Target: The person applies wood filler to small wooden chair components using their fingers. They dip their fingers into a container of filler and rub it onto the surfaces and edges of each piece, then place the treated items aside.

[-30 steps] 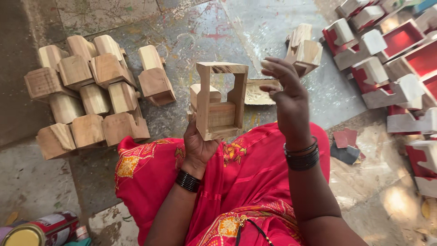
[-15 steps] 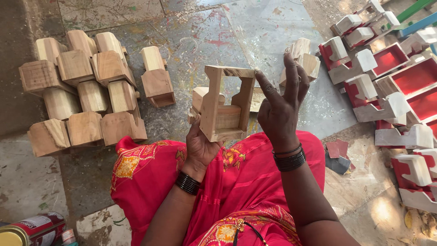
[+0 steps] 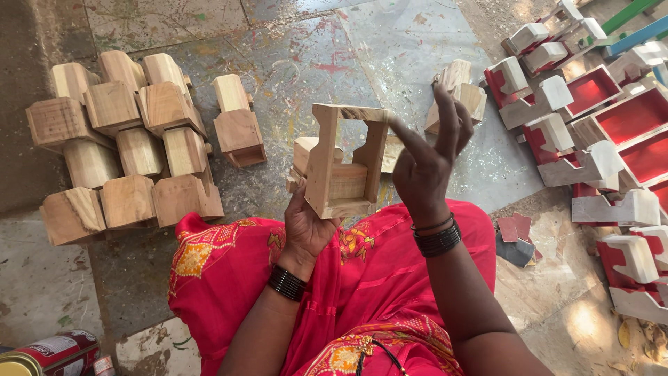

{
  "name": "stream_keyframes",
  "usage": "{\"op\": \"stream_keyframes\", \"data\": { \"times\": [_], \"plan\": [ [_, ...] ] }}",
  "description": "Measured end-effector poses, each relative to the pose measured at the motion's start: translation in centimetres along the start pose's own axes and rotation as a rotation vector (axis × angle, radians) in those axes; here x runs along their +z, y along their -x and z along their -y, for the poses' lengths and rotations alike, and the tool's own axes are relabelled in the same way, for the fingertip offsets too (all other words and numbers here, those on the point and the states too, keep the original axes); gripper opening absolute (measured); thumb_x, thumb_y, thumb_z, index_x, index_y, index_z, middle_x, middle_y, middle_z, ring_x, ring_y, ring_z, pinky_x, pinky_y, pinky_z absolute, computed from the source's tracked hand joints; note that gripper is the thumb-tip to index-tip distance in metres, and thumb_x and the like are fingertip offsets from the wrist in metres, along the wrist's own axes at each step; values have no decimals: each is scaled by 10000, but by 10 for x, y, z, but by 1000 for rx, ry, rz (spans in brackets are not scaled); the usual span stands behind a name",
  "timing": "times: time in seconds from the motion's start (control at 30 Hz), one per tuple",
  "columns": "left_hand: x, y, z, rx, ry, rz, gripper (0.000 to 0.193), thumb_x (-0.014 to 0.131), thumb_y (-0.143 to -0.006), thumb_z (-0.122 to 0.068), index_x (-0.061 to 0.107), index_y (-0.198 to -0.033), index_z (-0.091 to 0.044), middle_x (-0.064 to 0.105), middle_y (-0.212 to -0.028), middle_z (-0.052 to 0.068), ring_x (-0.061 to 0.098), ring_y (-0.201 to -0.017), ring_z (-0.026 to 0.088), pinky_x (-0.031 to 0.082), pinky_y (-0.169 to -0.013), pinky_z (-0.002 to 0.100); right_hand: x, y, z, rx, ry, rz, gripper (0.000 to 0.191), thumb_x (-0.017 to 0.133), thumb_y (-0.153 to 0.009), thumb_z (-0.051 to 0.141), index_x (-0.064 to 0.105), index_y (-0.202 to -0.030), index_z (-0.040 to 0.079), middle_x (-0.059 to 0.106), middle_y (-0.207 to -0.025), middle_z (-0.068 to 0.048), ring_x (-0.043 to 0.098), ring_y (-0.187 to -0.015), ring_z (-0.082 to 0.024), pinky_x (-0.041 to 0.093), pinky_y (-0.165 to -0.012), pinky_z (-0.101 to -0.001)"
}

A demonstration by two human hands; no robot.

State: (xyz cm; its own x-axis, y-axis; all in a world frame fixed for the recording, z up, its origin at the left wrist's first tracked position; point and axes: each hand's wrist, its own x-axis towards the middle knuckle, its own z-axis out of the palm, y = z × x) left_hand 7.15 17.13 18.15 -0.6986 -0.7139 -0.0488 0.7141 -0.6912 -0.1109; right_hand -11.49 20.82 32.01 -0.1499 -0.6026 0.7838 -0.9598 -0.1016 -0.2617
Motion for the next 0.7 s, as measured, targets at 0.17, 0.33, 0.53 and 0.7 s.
{"op": "stream_keyframes", "data": {
  "times": [0.17,0.33,0.53,0.7],
  "plan": [
    [-3,-1,-1,5,10,11,574,595,-1031,-338,439,-1508,-58,533,-1481,146,466,-1416,329,347,-1199,569,2,9,-3,33,-2,-49,623,560,-792,-144,846,-1207,222,397,-1644,-133,304,-1532,-334,245,-1286,-428],
    [-5,-1,-2,4,-4,2,575,587,-1037,-343,439,-1510,-52,535,-1479,150,477,-1411,329,359,-1196,565,8,9,-10,24,-40,-44,559,585,-832,-131,860,-1142,244,408,-1651,-96,314,-1524,-311,251,-1291,-413],
    [-6,-1,-3,-2,18,37,564,579,-1055,-345,435,-1516,-54,528,-1486,152,467,-1418,334,355,-1192,569,7,10,-11,106,-122,-19,577,528,-760,-102,842,-1132,208,414,-1630,-106,324,-1543,-325,293,-1243,-448],
    [-6,-1,-2,-2,13,41,567,579,-1053,-346,440,-1517,-52,526,-1494,151,465,-1424,330,361,-1196,562,7,11,-16,295,-349,35,623,503,-801,-70,756,-1312,180,378,-1659,-92,374,-1551,-300,398,-1238,-470]
  ]
}}
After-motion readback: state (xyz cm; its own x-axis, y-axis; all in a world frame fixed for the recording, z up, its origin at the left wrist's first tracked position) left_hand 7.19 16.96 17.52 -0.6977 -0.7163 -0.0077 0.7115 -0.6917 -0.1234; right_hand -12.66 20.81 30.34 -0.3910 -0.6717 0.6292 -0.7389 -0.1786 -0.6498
